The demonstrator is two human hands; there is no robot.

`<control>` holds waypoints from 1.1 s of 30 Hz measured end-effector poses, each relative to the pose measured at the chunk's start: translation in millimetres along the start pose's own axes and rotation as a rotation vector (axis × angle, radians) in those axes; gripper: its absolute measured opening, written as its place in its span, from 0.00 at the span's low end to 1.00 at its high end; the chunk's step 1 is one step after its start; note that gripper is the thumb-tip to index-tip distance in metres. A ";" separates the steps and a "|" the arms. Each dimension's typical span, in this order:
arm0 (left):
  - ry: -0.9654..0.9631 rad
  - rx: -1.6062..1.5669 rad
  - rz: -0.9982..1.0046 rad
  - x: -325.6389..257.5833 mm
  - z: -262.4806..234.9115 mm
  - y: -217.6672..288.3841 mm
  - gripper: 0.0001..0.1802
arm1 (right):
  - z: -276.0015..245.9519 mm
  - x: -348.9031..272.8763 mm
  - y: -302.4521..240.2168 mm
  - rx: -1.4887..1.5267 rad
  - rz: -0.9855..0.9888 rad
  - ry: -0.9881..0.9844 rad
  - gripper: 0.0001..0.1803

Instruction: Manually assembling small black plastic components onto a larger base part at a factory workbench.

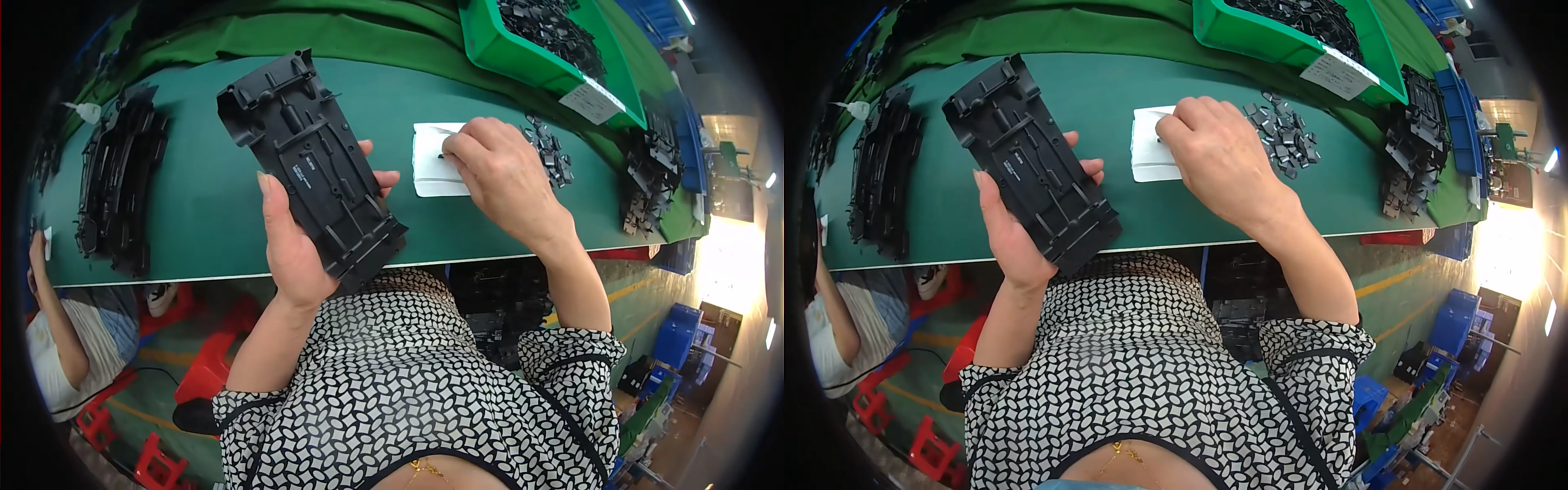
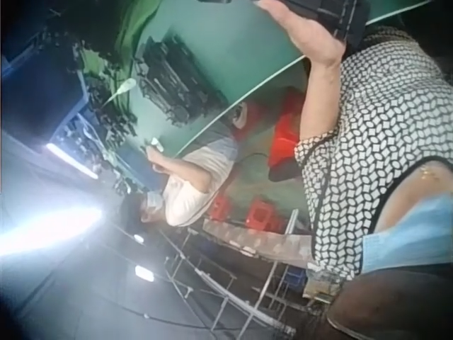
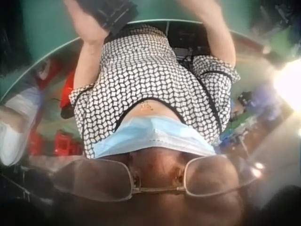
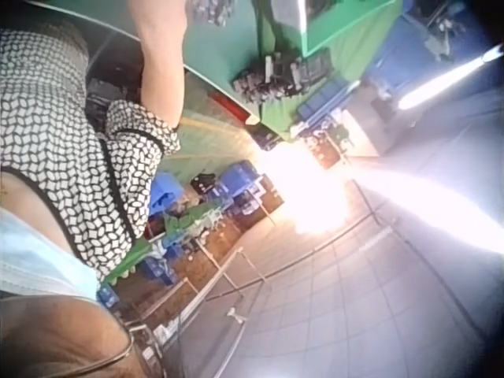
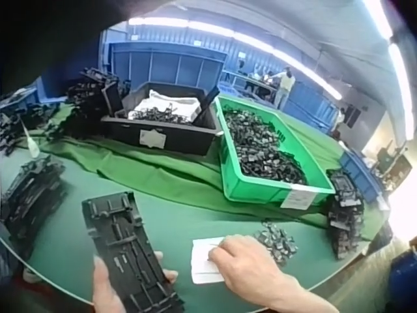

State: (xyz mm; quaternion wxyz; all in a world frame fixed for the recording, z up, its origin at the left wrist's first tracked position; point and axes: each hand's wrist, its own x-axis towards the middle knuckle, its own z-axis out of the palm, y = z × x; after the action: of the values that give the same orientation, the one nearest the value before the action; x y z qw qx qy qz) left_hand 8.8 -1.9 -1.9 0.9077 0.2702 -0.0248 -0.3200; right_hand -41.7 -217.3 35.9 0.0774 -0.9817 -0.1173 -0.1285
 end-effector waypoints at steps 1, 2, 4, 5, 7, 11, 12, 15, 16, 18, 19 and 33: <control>-0.019 -0.009 0.000 0.2 -0.8 0.0 0.46 | 0.2 1.3 -0.5 0.001 -0.004 -0.002 0.04; -0.017 -0.010 0.003 0.3 -1.1 0.0 0.46 | -0.2 2.6 -1.1 -0.001 -0.009 0.002 0.04; -0.040 -0.055 0.002 0.5 -1.1 -0.3 0.45 | -1.5 4.4 -1.5 -0.004 -0.016 0.006 0.04; -0.039 -0.055 0.004 0.3 -1.0 -0.3 0.45 | -2.3 4.8 -1.3 -0.006 -0.012 0.022 0.04; -0.023 -0.017 -0.007 0.1 -0.4 -0.8 0.45 | -2.4 4.9 -1.1 -0.009 -0.006 0.037 0.04; -0.033 -0.012 -0.018 -0.5 -1.8 -0.6 0.45 | -2.8 6.4 -0.5 -0.044 -0.020 0.004 0.04; -0.027 -0.009 -0.021 -0.4 -1.7 -0.8 0.45 | -4.1 6.9 -0.3 -0.037 -0.012 0.014 0.03; -0.038 0.014 -0.015 -0.3 -2.0 -0.9 0.44 | 1.1 5.5 -0.6 -0.063 -0.016 -0.008 0.03; -0.056 0.034 -0.004 -0.4 -2.3 -0.6 0.44 | 0.1 6.3 -0.8 -0.062 -0.018 -0.007 0.03; -0.063 0.031 0.007 -0.2 -3.4 -1.0 0.43 | -3.2 7.2 -0.6 -0.047 -0.026 0.011 0.03; -0.071 0.028 0.016 -0.2 -3.8 -1.4 0.43 | -3.1 6.9 -1.1 -0.048 -0.025 0.011 0.03; -0.053 -0.008 0.020 0.0 -2.6 -1.9 0.43 | 3.9 4.8 2.6 -0.077 -0.058 0.059 0.05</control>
State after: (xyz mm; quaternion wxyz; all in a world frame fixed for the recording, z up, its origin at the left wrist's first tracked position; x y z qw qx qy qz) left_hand 8.3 -1.9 -5.1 0.9110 0.2579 -0.0504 -0.3179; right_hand -35.6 -218.1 33.2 0.0394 -0.9760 -0.1381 -0.1637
